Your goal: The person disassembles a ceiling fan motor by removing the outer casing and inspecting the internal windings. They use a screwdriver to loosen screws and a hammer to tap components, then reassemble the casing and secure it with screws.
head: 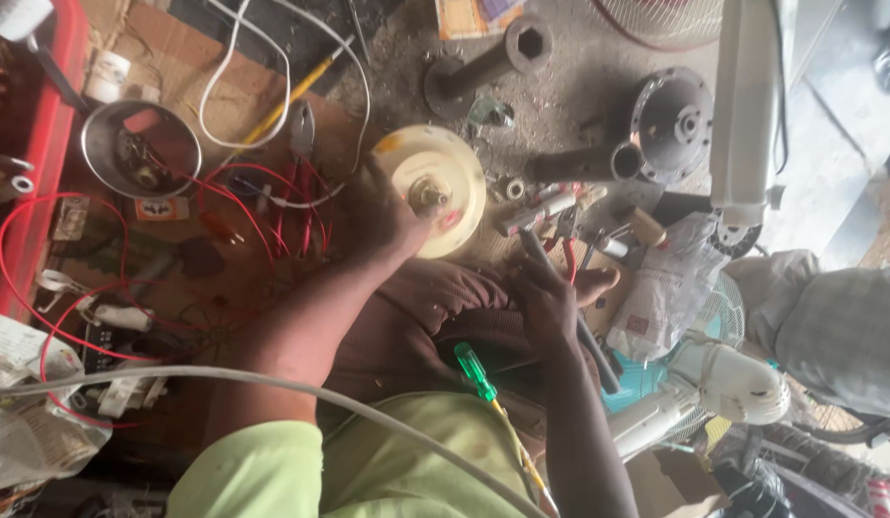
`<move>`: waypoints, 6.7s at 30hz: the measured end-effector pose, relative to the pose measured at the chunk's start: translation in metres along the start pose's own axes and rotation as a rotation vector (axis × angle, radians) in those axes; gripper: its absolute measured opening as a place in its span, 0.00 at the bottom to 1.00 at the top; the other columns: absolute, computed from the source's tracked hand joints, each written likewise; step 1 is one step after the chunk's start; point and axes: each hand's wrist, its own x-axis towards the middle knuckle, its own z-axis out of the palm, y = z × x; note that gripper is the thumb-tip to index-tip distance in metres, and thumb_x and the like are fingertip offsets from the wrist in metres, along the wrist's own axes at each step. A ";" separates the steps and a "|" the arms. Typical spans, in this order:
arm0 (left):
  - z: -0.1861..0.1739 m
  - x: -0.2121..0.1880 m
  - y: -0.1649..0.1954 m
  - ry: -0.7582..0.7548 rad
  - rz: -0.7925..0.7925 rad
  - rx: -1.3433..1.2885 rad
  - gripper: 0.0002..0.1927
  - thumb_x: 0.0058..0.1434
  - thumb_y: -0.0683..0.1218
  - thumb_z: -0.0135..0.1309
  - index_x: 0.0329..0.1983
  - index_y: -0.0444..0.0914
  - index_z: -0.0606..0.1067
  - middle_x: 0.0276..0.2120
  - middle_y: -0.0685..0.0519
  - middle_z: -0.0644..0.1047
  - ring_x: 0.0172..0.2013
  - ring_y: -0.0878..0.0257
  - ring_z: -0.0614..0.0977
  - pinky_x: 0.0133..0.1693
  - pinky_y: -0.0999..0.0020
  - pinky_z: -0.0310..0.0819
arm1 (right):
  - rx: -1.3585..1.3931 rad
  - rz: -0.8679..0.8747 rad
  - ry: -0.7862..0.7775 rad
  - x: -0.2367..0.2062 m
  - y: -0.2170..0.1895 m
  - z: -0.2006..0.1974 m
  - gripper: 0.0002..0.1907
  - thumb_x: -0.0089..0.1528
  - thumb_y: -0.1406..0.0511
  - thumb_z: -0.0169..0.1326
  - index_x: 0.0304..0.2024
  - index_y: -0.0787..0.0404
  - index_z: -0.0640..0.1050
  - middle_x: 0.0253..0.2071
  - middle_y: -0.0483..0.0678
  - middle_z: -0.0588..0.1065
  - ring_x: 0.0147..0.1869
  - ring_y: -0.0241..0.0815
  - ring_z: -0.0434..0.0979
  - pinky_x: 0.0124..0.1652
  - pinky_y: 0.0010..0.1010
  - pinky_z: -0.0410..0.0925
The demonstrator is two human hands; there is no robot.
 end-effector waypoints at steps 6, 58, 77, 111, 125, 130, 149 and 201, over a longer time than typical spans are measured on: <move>0.016 -0.001 -0.021 0.010 -0.276 -0.292 0.39 0.57 0.55 0.66 0.64 0.28 0.67 0.55 0.38 0.77 0.55 0.49 0.80 0.59 0.58 0.71 | -0.123 -0.065 0.074 0.032 0.004 0.021 0.15 0.62 0.70 0.58 0.50 0.69 0.81 0.39 0.52 0.82 0.39 0.38 0.83 0.41 0.26 0.77; -0.045 -0.021 0.000 0.047 -0.143 -0.280 0.28 0.49 0.46 0.72 0.52 0.35 0.76 0.47 0.43 0.80 0.48 0.51 0.82 0.51 0.59 0.74 | -1.214 -0.137 0.018 0.046 0.008 0.123 0.19 0.60 0.60 0.53 0.46 0.69 0.74 0.50 0.64 0.75 0.60 0.62 0.72 0.59 0.47 0.65; -0.041 -0.023 -0.002 -0.051 -0.250 -0.080 0.33 0.52 0.52 0.70 0.55 0.32 0.72 0.50 0.39 0.77 0.50 0.48 0.81 0.51 0.56 0.74 | -1.034 0.041 0.068 0.040 -0.016 0.120 0.18 0.62 0.61 0.48 0.48 0.68 0.74 0.47 0.66 0.77 0.54 0.65 0.78 0.52 0.54 0.71; -0.038 -0.021 0.008 -0.267 -0.461 -0.144 0.25 0.60 0.50 0.62 0.54 0.30 0.73 0.41 0.38 0.82 0.38 0.46 0.87 0.39 0.52 0.80 | -1.040 -0.063 0.123 0.045 -0.004 0.119 0.19 0.65 0.57 0.46 0.42 0.68 0.74 0.41 0.64 0.79 0.48 0.62 0.81 0.49 0.50 0.72; -0.052 -0.038 -0.020 0.065 0.025 -0.299 0.23 0.52 0.35 0.59 0.54 0.32 0.76 0.35 0.44 0.82 0.35 0.59 0.82 0.36 0.64 0.76 | -0.798 -0.113 -0.053 0.050 0.019 0.050 0.16 0.62 0.56 0.53 0.40 0.62 0.79 0.37 0.57 0.81 0.42 0.51 0.84 0.43 0.43 0.75; -0.110 -0.095 -0.105 0.044 -0.110 -0.950 0.09 0.65 0.36 0.57 0.47 0.31 0.79 0.32 0.50 0.82 0.30 0.66 0.82 0.31 0.71 0.78 | -0.896 -0.273 -0.119 0.042 0.022 0.001 0.12 0.65 0.58 0.54 0.44 0.58 0.80 0.43 0.52 0.80 0.49 0.49 0.82 0.50 0.40 0.73; -0.128 -0.119 -0.211 0.279 -0.092 0.282 0.10 0.67 0.46 0.57 0.48 0.37 0.79 0.35 0.42 0.82 0.37 0.49 0.83 0.40 0.54 0.76 | -0.676 -0.439 -0.113 0.049 0.074 -0.082 0.09 0.67 0.65 0.48 0.43 0.63 0.77 0.40 0.52 0.77 0.44 0.47 0.77 0.45 0.36 0.71; -0.079 -0.016 0.005 -0.017 0.476 -0.278 0.45 0.42 0.40 0.68 0.67 0.31 0.68 0.64 0.35 0.71 0.65 0.45 0.72 0.66 0.54 0.65 | 0.446 0.139 0.004 -0.031 -0.013 0.037 0.14 0.65 0.71 0.55 0.52 0.72 0.78 0.41 0.54 0.79 0.39 0.47 0.81 0.41 0.38 0.76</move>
